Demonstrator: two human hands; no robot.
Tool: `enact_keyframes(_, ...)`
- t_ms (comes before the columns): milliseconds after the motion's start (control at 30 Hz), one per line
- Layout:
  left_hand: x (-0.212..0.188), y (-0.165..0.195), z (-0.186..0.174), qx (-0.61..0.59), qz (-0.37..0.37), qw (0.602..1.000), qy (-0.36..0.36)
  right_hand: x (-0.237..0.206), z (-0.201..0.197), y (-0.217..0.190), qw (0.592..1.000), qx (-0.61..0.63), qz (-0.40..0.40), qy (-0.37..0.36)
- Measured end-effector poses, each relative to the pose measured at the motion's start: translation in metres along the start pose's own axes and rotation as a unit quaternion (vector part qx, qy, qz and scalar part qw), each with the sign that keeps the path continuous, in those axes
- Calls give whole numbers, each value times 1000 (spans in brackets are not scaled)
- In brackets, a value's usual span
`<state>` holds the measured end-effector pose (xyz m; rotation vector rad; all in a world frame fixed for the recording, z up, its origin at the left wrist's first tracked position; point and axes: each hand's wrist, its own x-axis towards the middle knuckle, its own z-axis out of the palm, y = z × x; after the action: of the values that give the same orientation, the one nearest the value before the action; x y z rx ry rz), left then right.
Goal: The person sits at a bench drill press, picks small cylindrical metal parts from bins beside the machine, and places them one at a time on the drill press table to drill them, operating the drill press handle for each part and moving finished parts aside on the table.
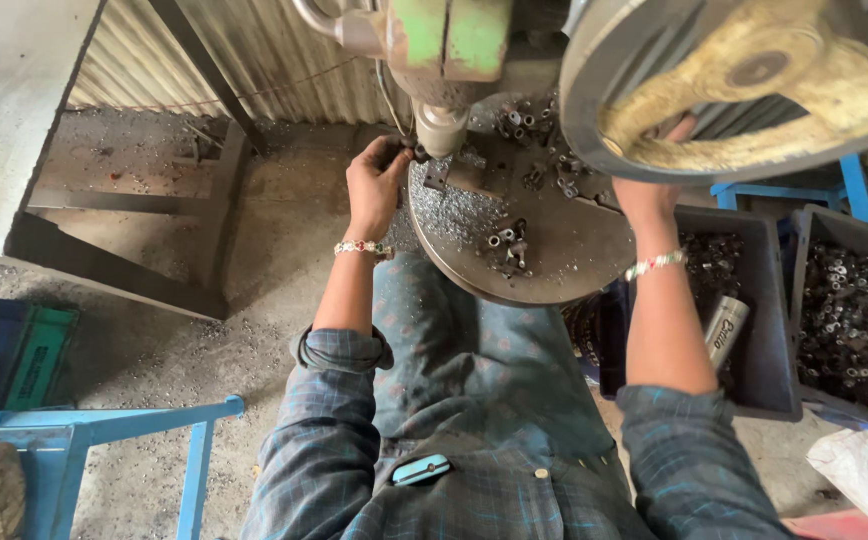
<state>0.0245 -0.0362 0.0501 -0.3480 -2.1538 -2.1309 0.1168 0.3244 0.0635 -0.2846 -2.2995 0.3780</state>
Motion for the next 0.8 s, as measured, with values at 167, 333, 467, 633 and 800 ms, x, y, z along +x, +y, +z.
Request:
enact_keyframes(167, 16, -3, -7, 81, -26, 996, -8, 69, 18, -18, 996, -70, 60, -16)
enact_keyframes(333, 22, -19, -4, -29, -21, 998, -42, 109, 16, -26, 990, -96, 98, -46)
enact_keyframes(467, 12, -33, -1, -115, -29, 993, -20, 75, 13, -22, 994, -82, 59, -35)
enact_keyframes(633, 5, -38, -13, -136, 81, 978, 134, -35, -24, -12, 999, -35, 36, -1)
enact_keyframes(800, 3, -30, -10, 4, -64, 985, 161, -63, -54, -5, 997, 76, 11, -26)
